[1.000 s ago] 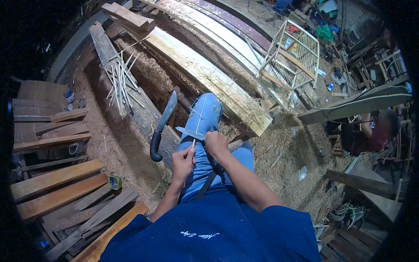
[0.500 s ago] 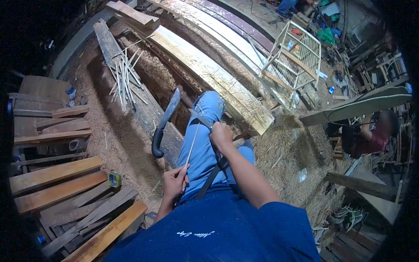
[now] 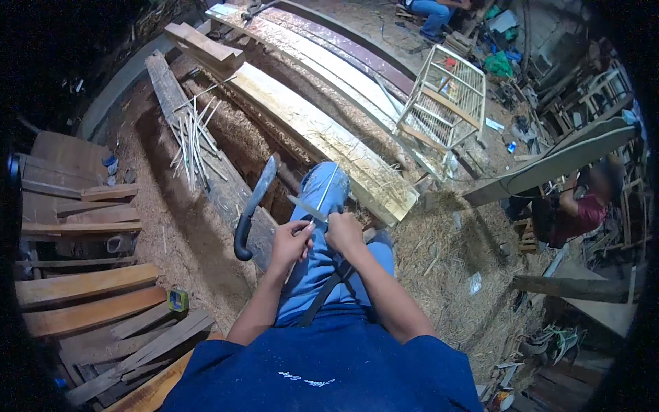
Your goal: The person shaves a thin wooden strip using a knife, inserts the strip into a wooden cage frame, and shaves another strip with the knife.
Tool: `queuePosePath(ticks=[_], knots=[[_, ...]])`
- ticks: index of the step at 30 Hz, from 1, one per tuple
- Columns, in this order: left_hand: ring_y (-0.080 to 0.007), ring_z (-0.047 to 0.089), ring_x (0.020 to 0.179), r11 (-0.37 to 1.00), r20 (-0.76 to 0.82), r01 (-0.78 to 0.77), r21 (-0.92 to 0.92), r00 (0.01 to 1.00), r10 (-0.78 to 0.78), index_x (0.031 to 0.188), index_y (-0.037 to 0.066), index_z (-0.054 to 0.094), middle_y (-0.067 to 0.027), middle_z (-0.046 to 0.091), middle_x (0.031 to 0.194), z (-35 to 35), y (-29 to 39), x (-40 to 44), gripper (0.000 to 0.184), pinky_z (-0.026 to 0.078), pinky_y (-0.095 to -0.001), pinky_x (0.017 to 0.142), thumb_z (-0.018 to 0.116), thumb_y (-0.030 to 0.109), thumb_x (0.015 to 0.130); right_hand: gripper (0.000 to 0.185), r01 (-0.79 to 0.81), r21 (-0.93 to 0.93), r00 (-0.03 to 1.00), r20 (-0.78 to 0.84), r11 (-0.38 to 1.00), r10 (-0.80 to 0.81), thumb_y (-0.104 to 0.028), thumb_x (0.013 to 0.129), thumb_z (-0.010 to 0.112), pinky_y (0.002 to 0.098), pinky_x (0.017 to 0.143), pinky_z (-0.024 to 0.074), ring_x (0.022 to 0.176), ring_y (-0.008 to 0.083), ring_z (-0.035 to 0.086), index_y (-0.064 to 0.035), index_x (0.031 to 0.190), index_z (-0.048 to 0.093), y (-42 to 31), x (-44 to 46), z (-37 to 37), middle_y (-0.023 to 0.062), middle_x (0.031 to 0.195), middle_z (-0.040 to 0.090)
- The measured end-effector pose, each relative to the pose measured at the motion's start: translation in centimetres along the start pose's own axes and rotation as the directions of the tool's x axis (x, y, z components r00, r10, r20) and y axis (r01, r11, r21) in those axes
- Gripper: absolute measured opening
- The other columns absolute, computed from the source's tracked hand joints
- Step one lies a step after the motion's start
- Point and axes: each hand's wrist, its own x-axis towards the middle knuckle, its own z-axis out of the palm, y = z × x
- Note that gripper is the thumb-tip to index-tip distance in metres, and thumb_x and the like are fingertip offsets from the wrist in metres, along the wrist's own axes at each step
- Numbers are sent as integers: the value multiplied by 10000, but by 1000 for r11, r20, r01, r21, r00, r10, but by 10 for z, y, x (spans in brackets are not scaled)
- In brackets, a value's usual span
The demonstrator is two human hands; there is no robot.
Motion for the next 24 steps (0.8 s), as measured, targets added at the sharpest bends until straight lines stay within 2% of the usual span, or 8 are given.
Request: queuePosePath(ticks=[1,3,7,15,16,20,21,24], knots=[[-73,488,377,1000,-17,3,11,1000,-3,1065,-32,679,-53,626,610,3,2,6,247,348,-234,327,646,179,942,161,71,11,995,-76,997,-70,-86,726,636,536,763,546,825,463,670,34,824,678,3,-4,3,292,837,667],[-73,483,374,1000,-42,-1,27,999,2,953,-32,715,-46,621,600,9,1,10,223,343,-241,332,650,181,940,162,73,15,995,-71,997,-72,-87,723,640,530,756,551,820,463,671,36,821,680,6,-4,5,292,835,667],[-63,472,377,999,-70,20,37,997,-17,932,-19,725,-23,604,584,8,-10,5,219,332,-239,340,654,188,939,166,67,10,997,-36,998,-67,-92,712,663,511,737,564,809,450,681,28,822,697,7,-4,8,283,830,674],[-35,438,400,1000,-92,-14,-26,996,11,1056,10,734,21,563,563,2,-9,-11,220,323,-216,360,651,181,945,136,34,-32,999,-11,999,-35,-100,718,682,515,754,560,826,429,686,1,807,704,0,-2,18,257,851,686],[-35,438,400,1000,-93,-10,-25,996,7,1056,10,734,21,563,563,1,-9,-19,220,323,-216,360,651,181,945,130,-36,4,999,-40,999,36,-96,721,677,514,755,559,833,431,685,0,805,703,3,1,22,255,855,688],[-30,425,399,996,-126,90,16,988,-87,1123,0,708,22,553,566,-14,-19,-69,246,315,-206,358,663,157,939,133,-79,41,992,-96,996,83,-83,732,658,519,770,553,862,441,678,9,818,701,19,18,27,265,873,686],[-31,421,390,994,-129,101,-37,986,-105,1139,-7,697,19,556,573,-18,-23,-80,260,312,-202,350,658,157,942,148,-124,61,992,-8,990,124,-79,740,642,523,785,546,884,442,674,23,831,698,12,17,15,279,896,682],[-36,419,384,985,-137,103,-142,983,-122,1163,-26,677,9,562,590,-20,-25,-88,277,311,-195,343,657,137,939,158,-125,49,991,-42,991,127,-76,744,630,524,796,543,891,441,674,30,841,697,9,18,16,287,910,678]])
